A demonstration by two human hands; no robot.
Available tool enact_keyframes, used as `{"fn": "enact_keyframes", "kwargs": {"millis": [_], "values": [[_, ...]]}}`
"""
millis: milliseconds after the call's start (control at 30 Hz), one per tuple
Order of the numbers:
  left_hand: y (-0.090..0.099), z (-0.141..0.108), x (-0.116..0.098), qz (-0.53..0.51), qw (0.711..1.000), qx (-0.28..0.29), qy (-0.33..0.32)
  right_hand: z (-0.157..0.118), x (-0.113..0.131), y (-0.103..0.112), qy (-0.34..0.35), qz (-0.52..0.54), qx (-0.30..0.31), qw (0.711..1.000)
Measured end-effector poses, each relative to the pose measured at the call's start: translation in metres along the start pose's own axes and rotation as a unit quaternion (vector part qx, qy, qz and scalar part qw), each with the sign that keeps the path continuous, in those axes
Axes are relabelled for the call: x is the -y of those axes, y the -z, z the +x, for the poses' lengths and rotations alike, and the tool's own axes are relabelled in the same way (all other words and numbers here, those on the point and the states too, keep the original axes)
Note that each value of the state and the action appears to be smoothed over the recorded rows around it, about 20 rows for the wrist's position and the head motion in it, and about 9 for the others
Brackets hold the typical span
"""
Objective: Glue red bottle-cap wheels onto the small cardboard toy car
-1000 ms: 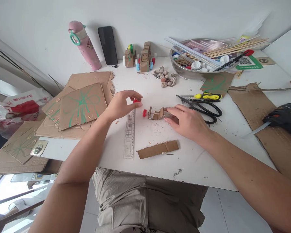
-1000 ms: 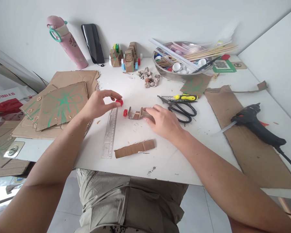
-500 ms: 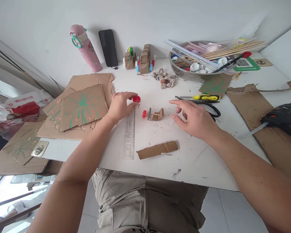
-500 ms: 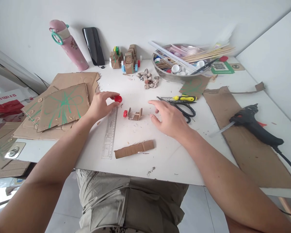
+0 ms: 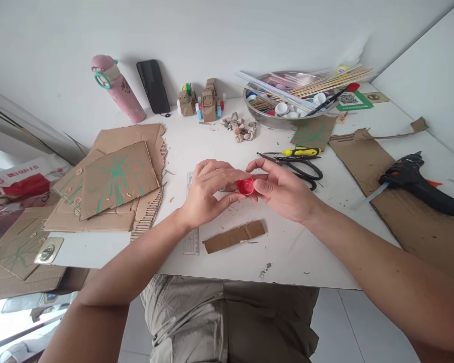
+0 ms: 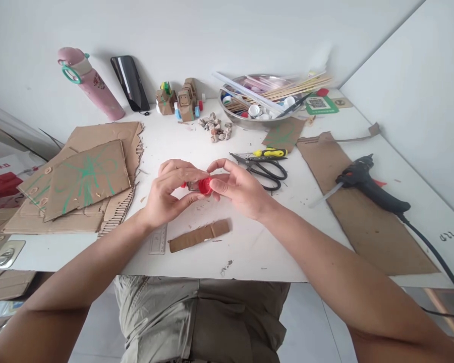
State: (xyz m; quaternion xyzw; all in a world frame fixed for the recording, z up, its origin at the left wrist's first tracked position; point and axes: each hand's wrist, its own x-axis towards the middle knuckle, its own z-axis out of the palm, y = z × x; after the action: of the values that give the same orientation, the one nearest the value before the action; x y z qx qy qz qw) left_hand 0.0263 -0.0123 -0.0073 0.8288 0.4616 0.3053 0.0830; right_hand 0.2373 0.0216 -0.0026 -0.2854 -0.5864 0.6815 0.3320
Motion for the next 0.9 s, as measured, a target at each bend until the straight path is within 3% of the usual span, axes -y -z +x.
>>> {"fn": "enact_keyframes", "kwargs": {"millis": [167,333,700,900], "values": [[0.000,0.003,0.013,0.062,0.998,-0.009,0.023,0.003,0.003,0.014,-0.002,0.000,-0.040,0.999],[-0.006,0.006,0.017,0.099,0.995,0.025,0.014,0.004,0.007,0.021,0.008,-0.002,-0.065,0.998],[-0.017,0.012,0.021,0.128,0.991,0.011,-0.022,0.005,0.003,0.023,0.011,0.028,-0.054,0.998],[-0.005,0.010,0.015,0.081,0.996,-0.029,0.021,0.005,0.004,0.029,0.019,0.055,-0.043,0.997]]}}
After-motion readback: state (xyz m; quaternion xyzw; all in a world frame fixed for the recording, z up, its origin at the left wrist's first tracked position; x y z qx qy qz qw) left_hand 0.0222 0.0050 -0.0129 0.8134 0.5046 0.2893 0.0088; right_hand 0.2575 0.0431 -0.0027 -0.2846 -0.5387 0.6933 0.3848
